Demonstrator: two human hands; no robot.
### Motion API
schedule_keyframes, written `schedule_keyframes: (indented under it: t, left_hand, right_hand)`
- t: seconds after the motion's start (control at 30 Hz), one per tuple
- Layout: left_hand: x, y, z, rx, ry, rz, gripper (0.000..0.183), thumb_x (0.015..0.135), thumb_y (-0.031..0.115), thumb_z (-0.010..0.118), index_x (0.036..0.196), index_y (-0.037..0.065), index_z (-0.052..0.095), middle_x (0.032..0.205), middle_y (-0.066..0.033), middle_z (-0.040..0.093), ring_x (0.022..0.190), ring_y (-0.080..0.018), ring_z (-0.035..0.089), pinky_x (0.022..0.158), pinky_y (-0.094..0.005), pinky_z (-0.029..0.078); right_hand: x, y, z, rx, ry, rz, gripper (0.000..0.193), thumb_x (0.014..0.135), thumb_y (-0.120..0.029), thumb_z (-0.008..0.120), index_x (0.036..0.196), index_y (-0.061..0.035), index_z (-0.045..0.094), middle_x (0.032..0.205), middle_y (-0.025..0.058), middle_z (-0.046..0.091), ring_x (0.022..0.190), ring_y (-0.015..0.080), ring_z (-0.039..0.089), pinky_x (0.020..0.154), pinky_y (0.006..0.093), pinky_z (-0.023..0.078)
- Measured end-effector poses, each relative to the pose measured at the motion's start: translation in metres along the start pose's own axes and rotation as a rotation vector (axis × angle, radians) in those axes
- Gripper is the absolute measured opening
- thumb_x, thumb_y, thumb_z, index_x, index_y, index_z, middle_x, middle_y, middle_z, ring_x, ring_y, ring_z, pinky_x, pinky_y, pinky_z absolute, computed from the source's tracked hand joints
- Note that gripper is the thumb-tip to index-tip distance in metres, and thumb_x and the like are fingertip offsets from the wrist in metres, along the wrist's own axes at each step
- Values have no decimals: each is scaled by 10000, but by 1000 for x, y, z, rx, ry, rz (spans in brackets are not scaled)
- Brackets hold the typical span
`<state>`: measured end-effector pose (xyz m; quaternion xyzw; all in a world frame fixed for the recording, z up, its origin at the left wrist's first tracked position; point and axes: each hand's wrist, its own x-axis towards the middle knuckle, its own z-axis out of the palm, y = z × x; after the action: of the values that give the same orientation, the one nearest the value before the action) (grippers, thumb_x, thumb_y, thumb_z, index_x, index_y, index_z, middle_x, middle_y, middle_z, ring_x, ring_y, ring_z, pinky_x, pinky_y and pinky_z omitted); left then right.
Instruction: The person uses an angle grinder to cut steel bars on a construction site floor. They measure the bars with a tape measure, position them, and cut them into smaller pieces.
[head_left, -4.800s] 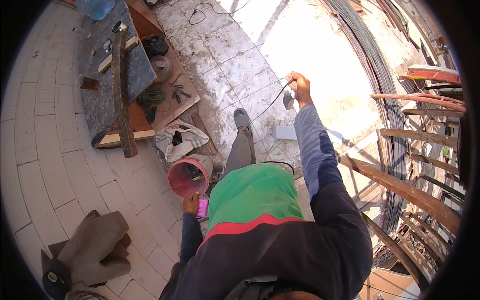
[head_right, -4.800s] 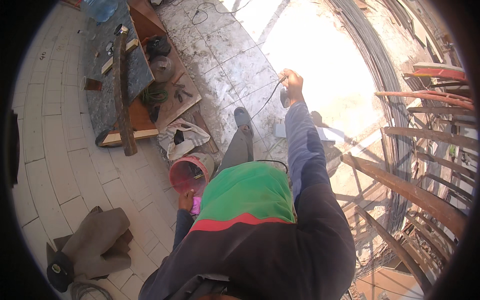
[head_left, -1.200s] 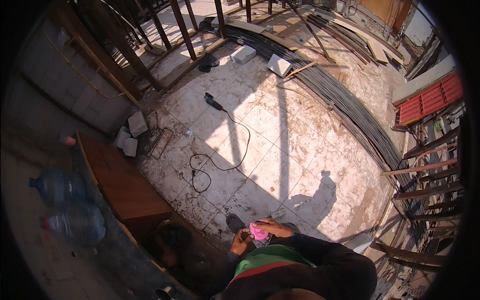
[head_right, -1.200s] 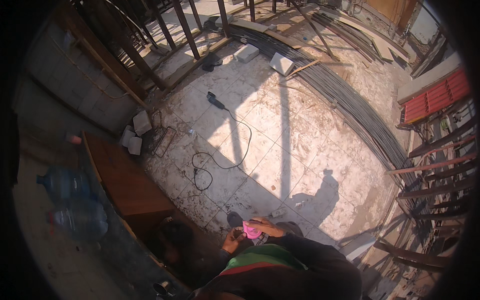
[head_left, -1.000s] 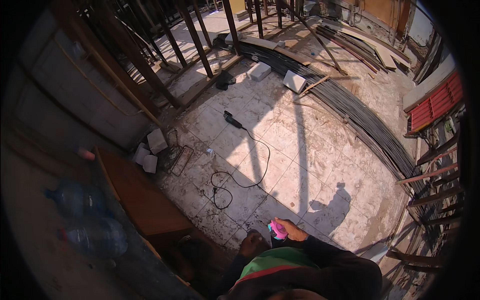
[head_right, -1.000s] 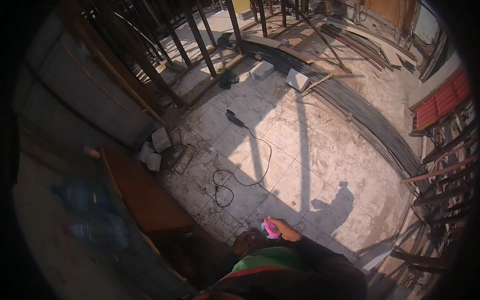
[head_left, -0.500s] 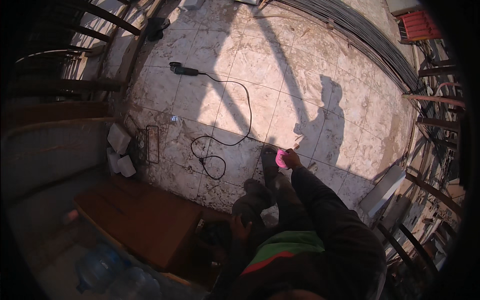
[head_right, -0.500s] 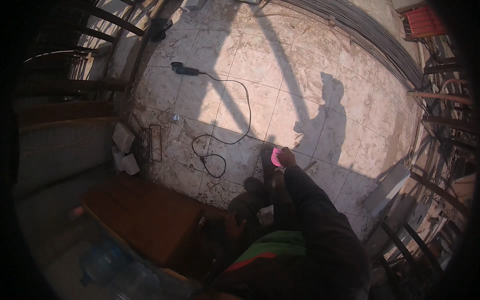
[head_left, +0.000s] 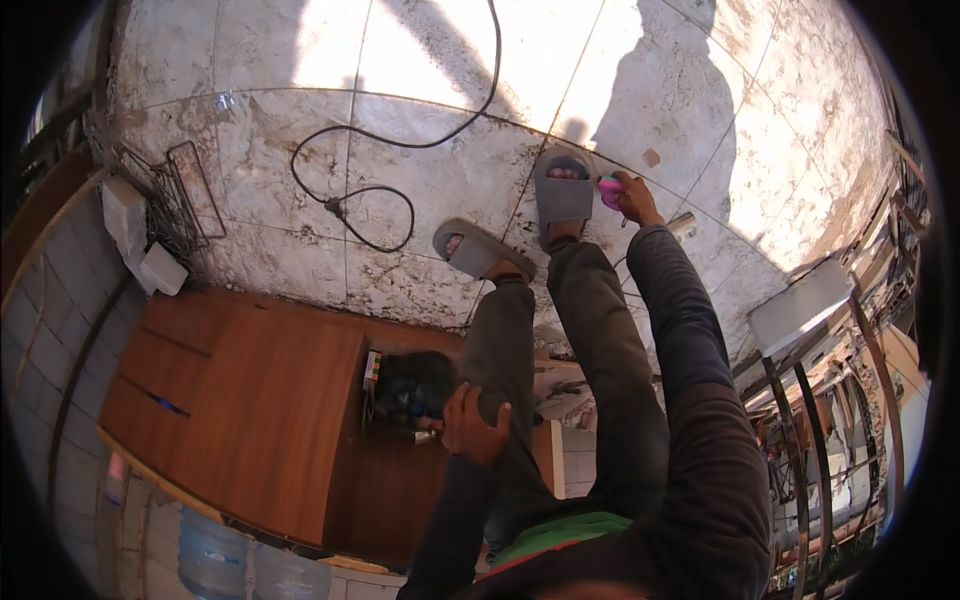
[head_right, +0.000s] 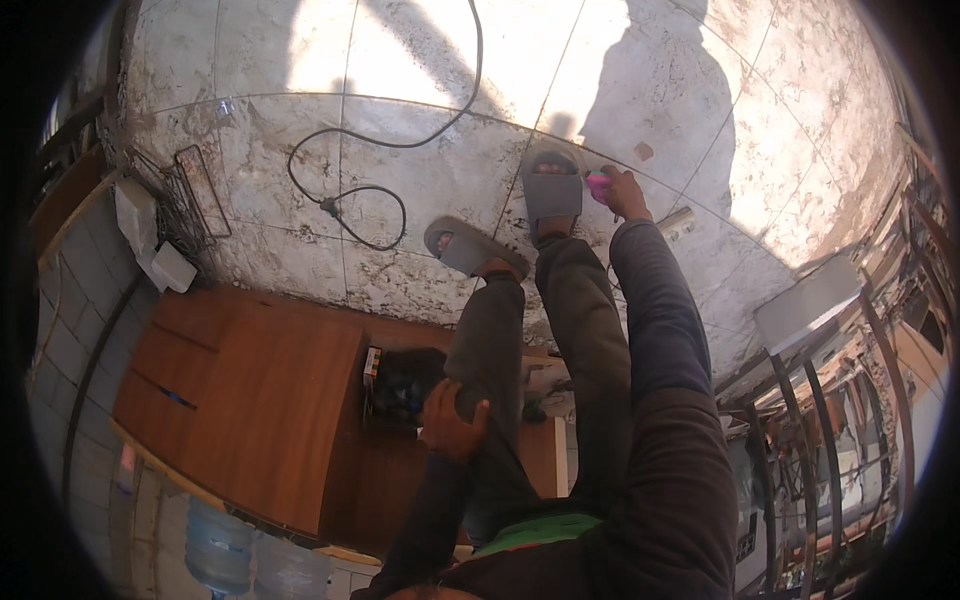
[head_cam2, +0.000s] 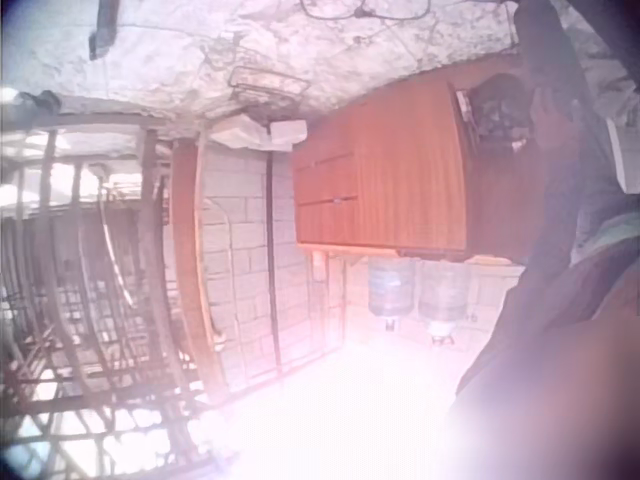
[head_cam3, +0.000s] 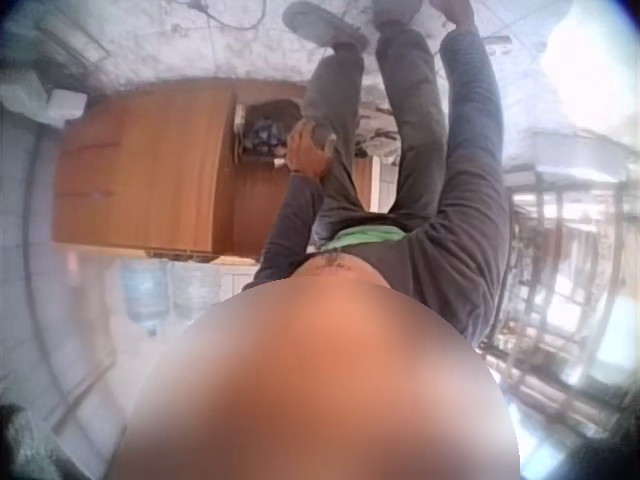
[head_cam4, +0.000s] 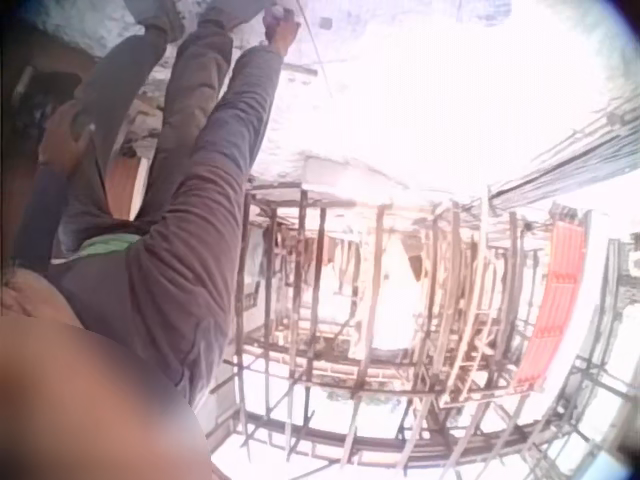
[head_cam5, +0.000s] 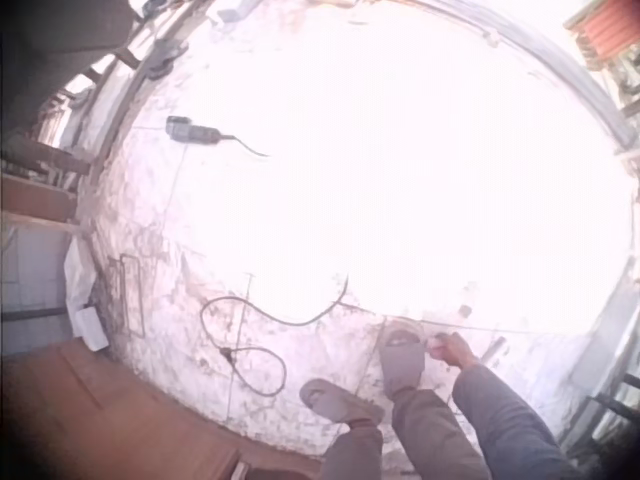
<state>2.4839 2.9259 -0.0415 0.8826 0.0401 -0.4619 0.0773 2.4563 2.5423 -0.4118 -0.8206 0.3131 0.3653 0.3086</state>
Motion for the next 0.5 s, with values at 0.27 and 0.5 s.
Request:
schedule_keyframes:
  t: [0.27,0.5]
  left_hand:
    - [0,-9,-7,-29,-48,4,483,726,338,736,1094,45,623,1264,-156,527,1186,-339,491,951,-453,441]
    - [3,-17,-6,-48,-55,13,473,721,328,743,1088,53,623,1271,-151,523,1188,-336,490,948,-452,445]
  right_hand:
    - [7,-144,51,-278,372,-375,425,819,-93,569,1241,-82,519,1317,172,458,1094,344,541,891,446,456]
    - [50,-302,87,-265,173,-568,480,838,-14,513,1304,-118,468,1320,141,468,981,320,599,825,397,508]
